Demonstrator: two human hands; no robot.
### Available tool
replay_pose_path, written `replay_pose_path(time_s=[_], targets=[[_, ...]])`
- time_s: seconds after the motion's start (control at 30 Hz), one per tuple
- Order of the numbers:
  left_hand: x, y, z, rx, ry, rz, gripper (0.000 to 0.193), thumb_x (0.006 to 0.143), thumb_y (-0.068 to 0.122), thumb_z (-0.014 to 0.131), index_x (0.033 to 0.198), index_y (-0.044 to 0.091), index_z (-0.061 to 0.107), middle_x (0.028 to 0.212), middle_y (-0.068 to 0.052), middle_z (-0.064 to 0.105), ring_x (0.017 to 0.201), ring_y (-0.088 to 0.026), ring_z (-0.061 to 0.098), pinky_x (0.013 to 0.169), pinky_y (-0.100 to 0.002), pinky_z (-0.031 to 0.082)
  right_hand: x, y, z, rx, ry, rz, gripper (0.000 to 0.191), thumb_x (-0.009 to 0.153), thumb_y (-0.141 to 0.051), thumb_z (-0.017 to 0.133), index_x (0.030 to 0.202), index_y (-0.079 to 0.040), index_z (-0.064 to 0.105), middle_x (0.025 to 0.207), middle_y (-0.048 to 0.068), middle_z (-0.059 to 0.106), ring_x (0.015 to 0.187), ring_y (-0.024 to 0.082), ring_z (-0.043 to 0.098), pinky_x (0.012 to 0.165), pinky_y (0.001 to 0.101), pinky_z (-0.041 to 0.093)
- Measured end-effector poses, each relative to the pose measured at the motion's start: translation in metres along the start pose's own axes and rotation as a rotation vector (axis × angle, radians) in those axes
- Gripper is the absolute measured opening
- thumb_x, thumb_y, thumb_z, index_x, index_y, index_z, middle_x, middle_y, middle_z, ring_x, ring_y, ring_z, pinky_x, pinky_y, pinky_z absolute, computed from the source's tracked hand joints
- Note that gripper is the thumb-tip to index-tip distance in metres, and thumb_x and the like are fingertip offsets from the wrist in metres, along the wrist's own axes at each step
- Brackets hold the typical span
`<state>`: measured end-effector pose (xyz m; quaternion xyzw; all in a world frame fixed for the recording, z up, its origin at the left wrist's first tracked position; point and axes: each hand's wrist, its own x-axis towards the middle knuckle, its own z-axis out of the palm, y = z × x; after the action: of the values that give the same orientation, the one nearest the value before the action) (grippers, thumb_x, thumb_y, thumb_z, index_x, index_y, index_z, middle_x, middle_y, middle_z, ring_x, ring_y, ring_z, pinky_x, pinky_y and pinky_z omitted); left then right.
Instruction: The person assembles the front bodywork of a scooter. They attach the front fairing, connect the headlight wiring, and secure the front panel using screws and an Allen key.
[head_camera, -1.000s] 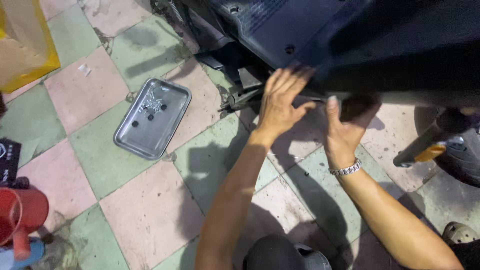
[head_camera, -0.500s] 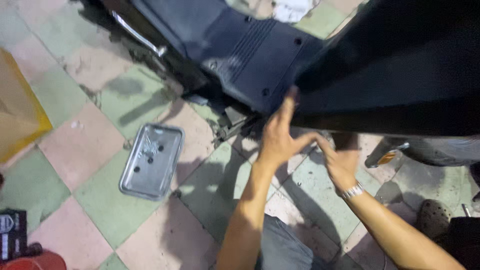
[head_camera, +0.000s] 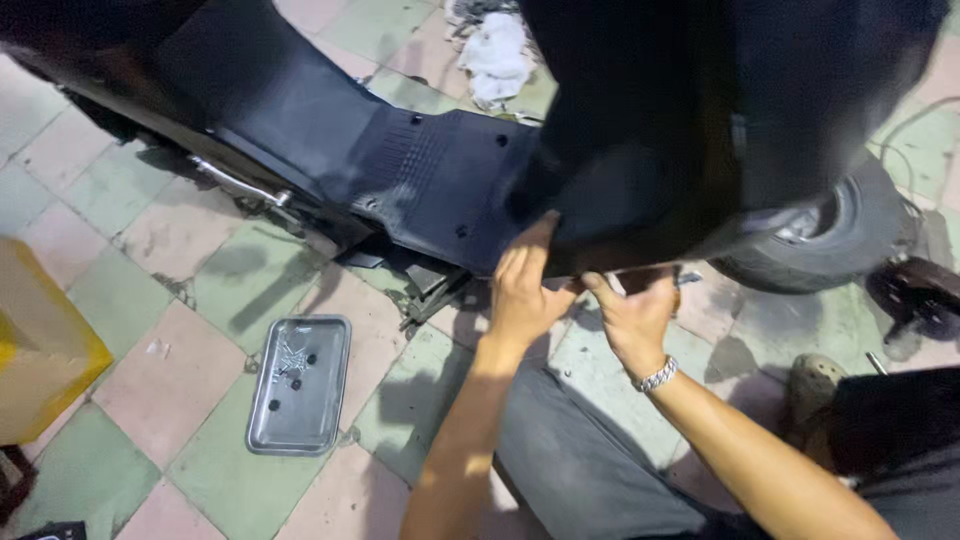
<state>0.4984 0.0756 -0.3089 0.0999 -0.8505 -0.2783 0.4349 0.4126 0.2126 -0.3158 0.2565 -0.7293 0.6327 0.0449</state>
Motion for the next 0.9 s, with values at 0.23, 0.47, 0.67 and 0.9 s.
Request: replay_pose_path(time_s=[0.23,0.47,0.67,0.9], targets=[[0.040,0.090,-0.001,-0.067,0.190,0.031,0.102,0.078,0.047,0.088,0.153,-0.004,0.041,0.157,-0.024,0.047,0.145,-0.037,0.049,0.121,-0.048,0.041,0.029,-0.075,-0.085,0.432,-0.059,0.018,0.069,0.081,-0.028,0.088,0.128,-0.012,0.040,0.116,0.002,0.061,0.107,0.007,0.064,0.093,0.0217,0.056],[0.048,0.115,0.011,-0.057,0.324,0.049,0.078,0.090,0.042,0.078,0.146,-0.006,0.053,0.148,-0.022,0.058,0.137,-0.038,0.061,0.122,-0.046,0.043,0.038,-0.073,-0.083,0.282,-0.094,0.073,0.038,0.095,-0.019,0.077,0.118,-0.004,0.050,0.093,0.001,0.060,0.085,0.010,0.059,0.077,0.0261,0.052],[0.031,0.132,0.026,0.036,0.371,0.071,0.081,0.085,0.050,0.079,0.135,-0.009,0.059,0.140,-0.025,0.062,0.128,-0.041,0.066,0.112,-0.047,0.053,0.019,-0.082,-0.094,0.024,-0.025,0.157,0.054,0.076,-0.028,0.085,0.110,-0.005,0.051,0.088,0.003,0.058,0.073,0.011,0.053,0.063,0.0268,0.048],[-0.026,0.190,0.066,0.342,0.494,0.021,0.072,0.085,0.026,0.082,0.138,-0.006,0.044,0.136,-0.026,0.051,0.130,-0.041,0.051,0.117,-0.049,0.043,0.044,-0.087,-0.212,0.003,-0.700,0.034,0.099,0.083,-0.034,0.088,0.153,0.005,0.030,0.144,0.028,0.050,0.134,0.037,0.049,0.108,0.0467,0.040]])
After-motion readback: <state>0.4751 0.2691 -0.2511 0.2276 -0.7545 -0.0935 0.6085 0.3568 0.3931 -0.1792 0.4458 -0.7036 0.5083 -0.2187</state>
